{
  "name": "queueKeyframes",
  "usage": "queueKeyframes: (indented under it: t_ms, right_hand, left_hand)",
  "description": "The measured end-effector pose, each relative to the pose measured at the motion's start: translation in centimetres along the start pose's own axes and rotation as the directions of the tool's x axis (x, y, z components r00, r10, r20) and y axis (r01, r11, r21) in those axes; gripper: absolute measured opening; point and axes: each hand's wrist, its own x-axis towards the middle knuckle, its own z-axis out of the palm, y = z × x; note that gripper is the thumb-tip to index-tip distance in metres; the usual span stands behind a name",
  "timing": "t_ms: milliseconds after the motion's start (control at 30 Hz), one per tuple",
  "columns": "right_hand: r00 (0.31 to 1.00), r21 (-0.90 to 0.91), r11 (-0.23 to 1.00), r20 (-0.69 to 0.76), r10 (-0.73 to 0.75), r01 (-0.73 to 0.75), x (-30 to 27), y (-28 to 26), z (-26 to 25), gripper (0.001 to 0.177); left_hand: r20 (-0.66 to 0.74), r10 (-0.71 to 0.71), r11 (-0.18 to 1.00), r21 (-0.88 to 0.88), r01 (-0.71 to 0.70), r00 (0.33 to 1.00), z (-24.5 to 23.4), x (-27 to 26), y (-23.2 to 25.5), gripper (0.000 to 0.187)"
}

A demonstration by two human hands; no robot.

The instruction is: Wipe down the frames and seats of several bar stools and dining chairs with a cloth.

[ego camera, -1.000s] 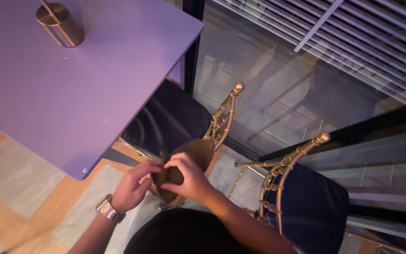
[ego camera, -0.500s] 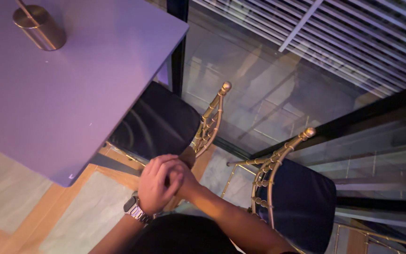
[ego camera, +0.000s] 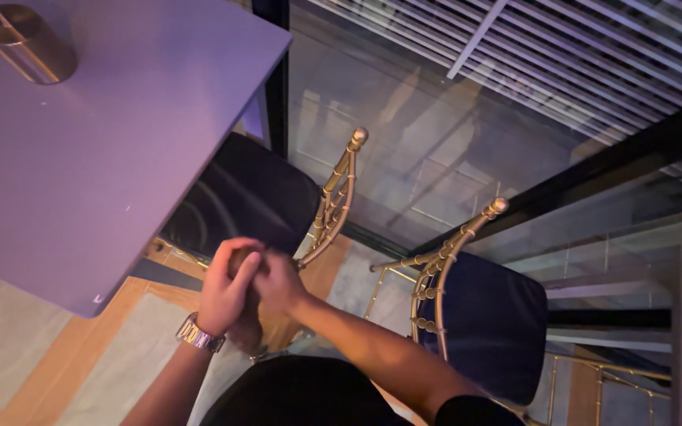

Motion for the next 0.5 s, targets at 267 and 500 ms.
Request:
queueKeyframes:
  t_ms: [267,500]
  right_hand:
    - [0.834,0.488,0.872,-0.466,0.295,-0.036,1.2,1.1,-0.8,0.046]
    - [0.979,0.360,0.926,-0.201,-0.044,0.116,-3.2,-4.7,-4.9,0.051]
  left_hand:
    - [0.110,-0.139,0.895,-0.411,0.172,0.984,2.4,-3.4,-3.3,0.053]
    - [-0.153,-0.178,0.981,-0.105,0.163,0.972,-2.7,-7.3,-8.1,0.023]
